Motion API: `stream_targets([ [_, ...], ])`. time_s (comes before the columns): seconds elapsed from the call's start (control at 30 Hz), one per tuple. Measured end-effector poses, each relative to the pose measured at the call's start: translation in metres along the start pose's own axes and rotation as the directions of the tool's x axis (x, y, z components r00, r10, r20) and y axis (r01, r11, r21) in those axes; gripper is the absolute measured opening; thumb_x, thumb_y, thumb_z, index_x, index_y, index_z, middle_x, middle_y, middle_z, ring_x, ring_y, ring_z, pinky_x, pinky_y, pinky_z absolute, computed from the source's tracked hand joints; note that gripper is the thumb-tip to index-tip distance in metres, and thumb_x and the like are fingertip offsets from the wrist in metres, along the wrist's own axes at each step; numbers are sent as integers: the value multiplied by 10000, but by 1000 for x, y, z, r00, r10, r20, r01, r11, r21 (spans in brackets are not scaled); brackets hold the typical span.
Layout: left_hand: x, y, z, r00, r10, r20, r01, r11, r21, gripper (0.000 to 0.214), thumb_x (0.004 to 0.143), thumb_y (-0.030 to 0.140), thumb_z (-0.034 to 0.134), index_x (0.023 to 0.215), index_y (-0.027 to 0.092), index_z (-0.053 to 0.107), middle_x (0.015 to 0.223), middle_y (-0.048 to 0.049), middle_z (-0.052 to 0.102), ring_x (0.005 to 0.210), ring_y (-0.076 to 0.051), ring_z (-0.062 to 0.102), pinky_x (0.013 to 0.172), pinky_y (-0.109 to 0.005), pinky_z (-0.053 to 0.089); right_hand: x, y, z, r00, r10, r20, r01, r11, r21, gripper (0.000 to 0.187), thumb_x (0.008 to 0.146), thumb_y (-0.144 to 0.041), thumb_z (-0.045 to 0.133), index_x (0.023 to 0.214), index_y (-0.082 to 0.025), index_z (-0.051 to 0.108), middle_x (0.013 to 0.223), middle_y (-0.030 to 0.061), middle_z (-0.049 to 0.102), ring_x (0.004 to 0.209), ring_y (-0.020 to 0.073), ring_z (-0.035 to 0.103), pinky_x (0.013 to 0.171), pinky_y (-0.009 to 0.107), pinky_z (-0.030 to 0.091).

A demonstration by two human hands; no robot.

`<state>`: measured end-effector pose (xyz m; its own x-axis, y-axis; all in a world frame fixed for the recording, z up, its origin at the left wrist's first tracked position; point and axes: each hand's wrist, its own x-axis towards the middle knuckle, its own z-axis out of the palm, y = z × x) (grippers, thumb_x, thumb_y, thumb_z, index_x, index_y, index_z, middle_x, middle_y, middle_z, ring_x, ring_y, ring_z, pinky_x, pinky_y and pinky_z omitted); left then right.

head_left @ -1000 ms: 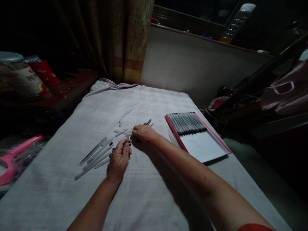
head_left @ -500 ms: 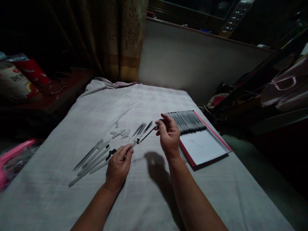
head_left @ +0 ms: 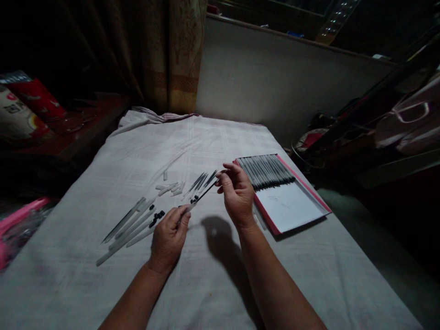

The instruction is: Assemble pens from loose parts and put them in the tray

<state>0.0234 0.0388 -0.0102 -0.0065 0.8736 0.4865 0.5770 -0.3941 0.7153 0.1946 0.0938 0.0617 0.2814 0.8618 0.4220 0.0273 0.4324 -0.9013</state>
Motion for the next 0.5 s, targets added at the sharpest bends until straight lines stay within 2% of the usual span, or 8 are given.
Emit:
stream_targets([
  [0.13, 0, -1, -1, 998, 51, -22, -50, 998, 46, 238, 964, 300, 509, 1057, 179, 691, 907, -53, 747, 838, -167, 711, 784, -255, 557, -6, 7, 4, 989, 101, 106, -100, 995, -15, 177, 852, -300, 627, 1000, -205, 638, 801, 3, 700, 623, 109, 633, 501, 197, 480],
  [0.2, 1, -1, -2, 997, 71, -23, -69, 995, 66, 243, 970, 304, 503, 1075, 185, 687, 915, -51, 749, 848, -171, 715, 793, -260, 558, -10, 11, 6, 968, 139, 211, -132, 990, -47, 157, 840, -302, 636, 947, -193, 673, 793, 14, 708, 631, 117, 641, 522, 211, 487],
  [0.27, 1, -1, -4, 996, 88, -22, -86, 993, 84, 247, 974, 307, 500, 1093, 191, 682, 931, -51, 751, 857, -173, 717, 794, -262, 558, -13, 17, 6, 918, 169, 358, -146, 985, -91, 176, 838, -307, 631, 938, -185, 708, 800, 25, 718, 636, 121, 643, 546, 223, 492],
  [0.33, 3, -2, -5, 994, 100, -32, -96, 990, 107, 246, 975, 305, 501, 1104, 196, 680, 940, -49, 752, 860, -173, 717, 788, -261, 556, -14, 24, 6, 856, 210, 473, -163, 977, -139, 246, 850, -314, 610, 1028, -185, 718, 818, 28, 727, 627, 120, 637, 560, 233, 497],
  [0.37, 3, -2, -6, 994, 103, -42, -97, 988, 119, 245, 976, 303, 500, 1103, 197, 681, 938, -49, 752, 860, -173, 717, 783, -261, 554, -13, 29, 5, 837, 235, 494, -170, 970, -172, 291, 863, -315, 593, 1098, -186, 705, 826, 27, 729, 624, 121, 636, 572, 240, 501],
  [0.43, 4, -3, -8, 992, 106, -63, -96, 985, 140, 243, 977, 304, 500, 1096, 194, 682, 927, -49, 752, 851, -175, 718, 765, -260, 551, -12, 37, 3, 841, 269, 469, -158, 952, -263, 328, 894, -300, 553, 1173, -182, 680, 843, 31, 732, 654, 131, 645, 616, 257, 512],
  [0.5, 5, -4, -9, 992, 104, -76, -91, 984, 156, 245, 978, 309, 500, 1093, 186, 678, 926, -54, 754, 844, -177, 719, 746, -258, 548, -12, 44, 1, 859, 269, 435, -83, 913, -400, 268, 912, -264, 539, 1100, -180, 710, 881, 47, 737, 755, 153, 667, 709, 278, 516],
])
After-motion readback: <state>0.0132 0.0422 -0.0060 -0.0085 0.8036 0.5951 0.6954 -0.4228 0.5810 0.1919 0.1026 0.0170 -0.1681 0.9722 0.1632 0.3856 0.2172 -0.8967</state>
